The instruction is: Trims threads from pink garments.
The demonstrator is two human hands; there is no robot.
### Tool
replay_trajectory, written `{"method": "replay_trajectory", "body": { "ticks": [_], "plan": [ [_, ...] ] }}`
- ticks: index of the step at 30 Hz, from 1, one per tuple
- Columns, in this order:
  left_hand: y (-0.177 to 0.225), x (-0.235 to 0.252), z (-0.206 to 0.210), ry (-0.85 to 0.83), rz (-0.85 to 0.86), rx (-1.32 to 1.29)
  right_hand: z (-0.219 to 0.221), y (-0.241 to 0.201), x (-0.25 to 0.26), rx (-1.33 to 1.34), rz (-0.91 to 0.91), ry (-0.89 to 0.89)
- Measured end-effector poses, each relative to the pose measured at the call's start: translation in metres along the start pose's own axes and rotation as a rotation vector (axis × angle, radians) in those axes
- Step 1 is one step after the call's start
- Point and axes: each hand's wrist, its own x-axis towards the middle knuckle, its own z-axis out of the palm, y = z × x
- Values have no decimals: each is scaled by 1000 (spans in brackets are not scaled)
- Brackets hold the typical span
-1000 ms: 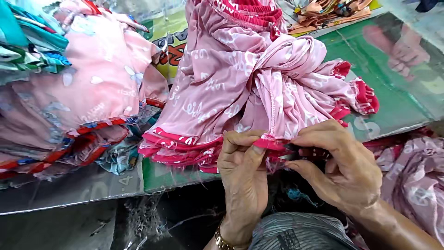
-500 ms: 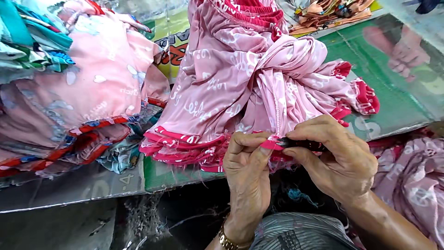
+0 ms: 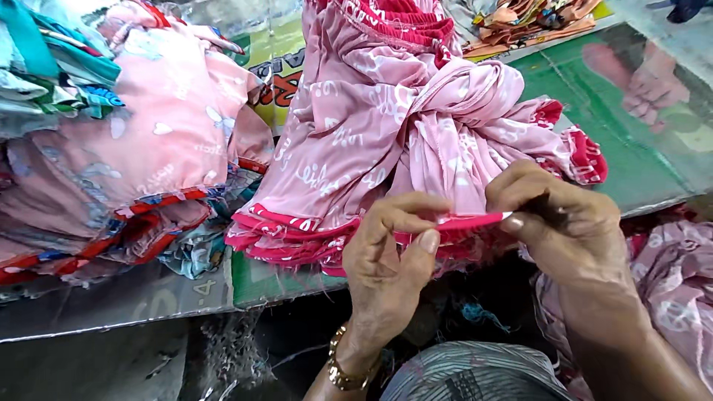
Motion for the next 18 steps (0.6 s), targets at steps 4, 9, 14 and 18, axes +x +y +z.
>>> {"method": "replay_trajectory", "body": {
  "ticks": [4, 9, 14, 18],
  "plan": [
    [8, 15, -2, -69, -279, -202, -11, -2, 6, -6, 66, 43],
    [14, 19, 13, -10, -332, -166, -11, -18, 4, -399, -52, 133],
    [20, 20, 23, -12, -286, -56, 7, -26, 2, -627, -314, 146],
    [20, 17, 26, 24, -276, -73, 9, -26, -6, -836, -390, 209]
  ]
}}
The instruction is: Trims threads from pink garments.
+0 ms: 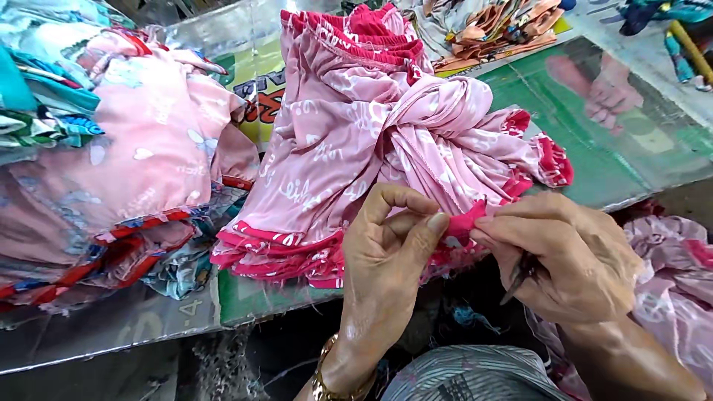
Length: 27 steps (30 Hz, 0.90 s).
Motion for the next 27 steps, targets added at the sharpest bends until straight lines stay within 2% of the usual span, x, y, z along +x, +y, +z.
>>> {"method": "replay_trajectory", "body": {
  "ticks": [3, 6, 11, 14, 16, 20, 23, 27],
  "plan": [
    [-1, -3, 0, 4, 33, -2, -7, -3, -3, 91, 61, -38],
    [-6, -1, -4, -66, 100, 67, -9, -2, -1, 188, 118, -67],
    [-7, -2, -9, -271, 292, 504, -6, 3, 13, 160, 92, -92],
    [-6, -2, -8, -209, 313, 636, -3, 2, 19, 154, 47, -134],
    [-2, 1, -11, -174, 260, 612, -5, 2, 22, 161, 66, -185],
    [8, 10, -19, -220, 142, 464, -25, 10, 25, 176, 233, -379],
    [11, 17, -20, -232, 142, 491, -35, 21, 27, 254, 268, -486],
    [13, 24, -18, -233, 197, 476, -36, 29, 33, 380, 263, -525]
  ]
}}
